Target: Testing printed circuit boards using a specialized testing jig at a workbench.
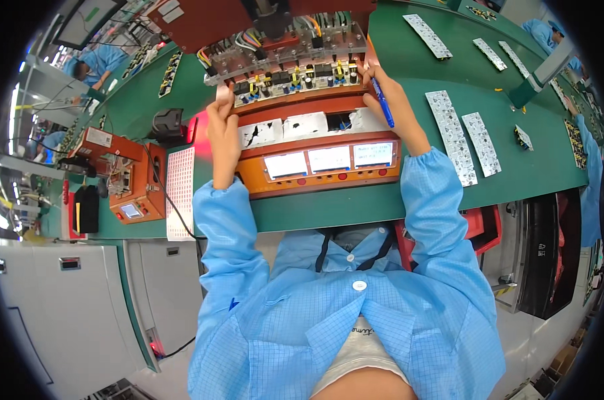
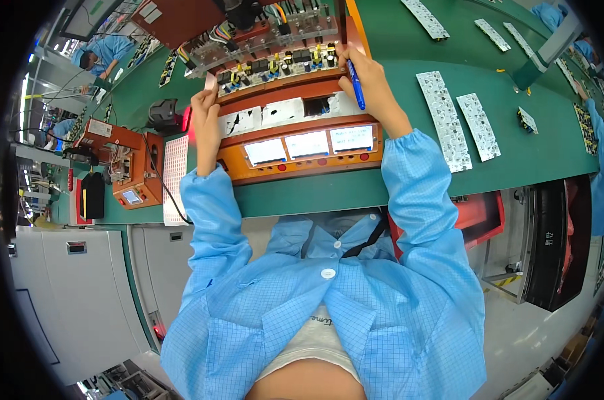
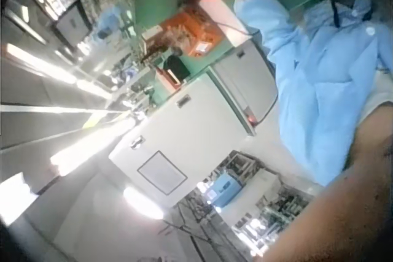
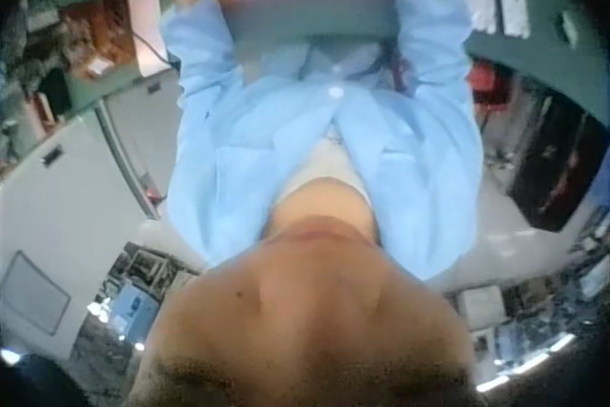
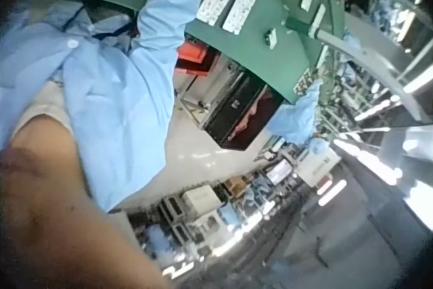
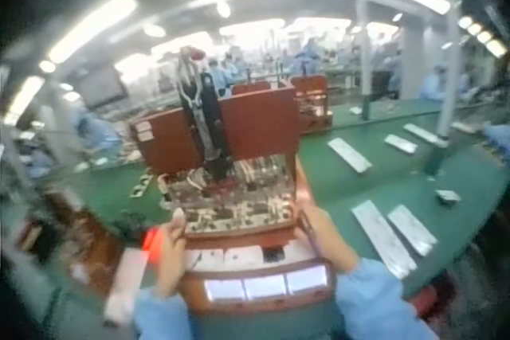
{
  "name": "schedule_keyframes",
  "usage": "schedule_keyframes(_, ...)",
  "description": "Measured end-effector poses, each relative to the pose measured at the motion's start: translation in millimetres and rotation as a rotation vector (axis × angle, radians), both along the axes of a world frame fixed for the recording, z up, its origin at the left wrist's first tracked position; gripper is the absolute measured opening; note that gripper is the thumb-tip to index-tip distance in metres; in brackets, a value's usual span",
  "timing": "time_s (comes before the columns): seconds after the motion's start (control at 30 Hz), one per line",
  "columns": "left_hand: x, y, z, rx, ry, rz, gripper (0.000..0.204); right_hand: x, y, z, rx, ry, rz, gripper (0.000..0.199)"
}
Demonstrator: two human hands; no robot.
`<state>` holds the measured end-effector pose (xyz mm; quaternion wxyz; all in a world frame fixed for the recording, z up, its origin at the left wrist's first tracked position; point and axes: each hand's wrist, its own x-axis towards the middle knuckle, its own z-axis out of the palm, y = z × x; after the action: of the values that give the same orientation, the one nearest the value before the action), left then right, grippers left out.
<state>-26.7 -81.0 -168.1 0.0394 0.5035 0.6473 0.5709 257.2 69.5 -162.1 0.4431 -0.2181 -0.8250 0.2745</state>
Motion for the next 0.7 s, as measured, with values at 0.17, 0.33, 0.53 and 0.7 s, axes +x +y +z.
schedule_keyframes(0.17,-1.3,-2.0,1.5,-0.037,-0.248,-0.060,0.032,1.3,1.9,-2.0,-0.199,0.031,0.098,0.029)
schedule_keyframes(0.33,18.4,-39.8,1.9,0.066,-0.298,-0.055,0.035,12.7,-38.6,4.0,-0.363,0.162,0.198,0.026)
schedule_keyframes(0.53,96.4,-163.2,-38.8,0.032,-0.134,0.074,0.038,77.3,-191.3,-21.4,-0.478,0.087,0.084,0.026)
schedule_keyframes(0.7,123.2,-190.7,-74.7,-0.116,-0.116,0.101,0.035,98.2,-218.0,-50.9,-0.481,-0.139,0.017,0.028)
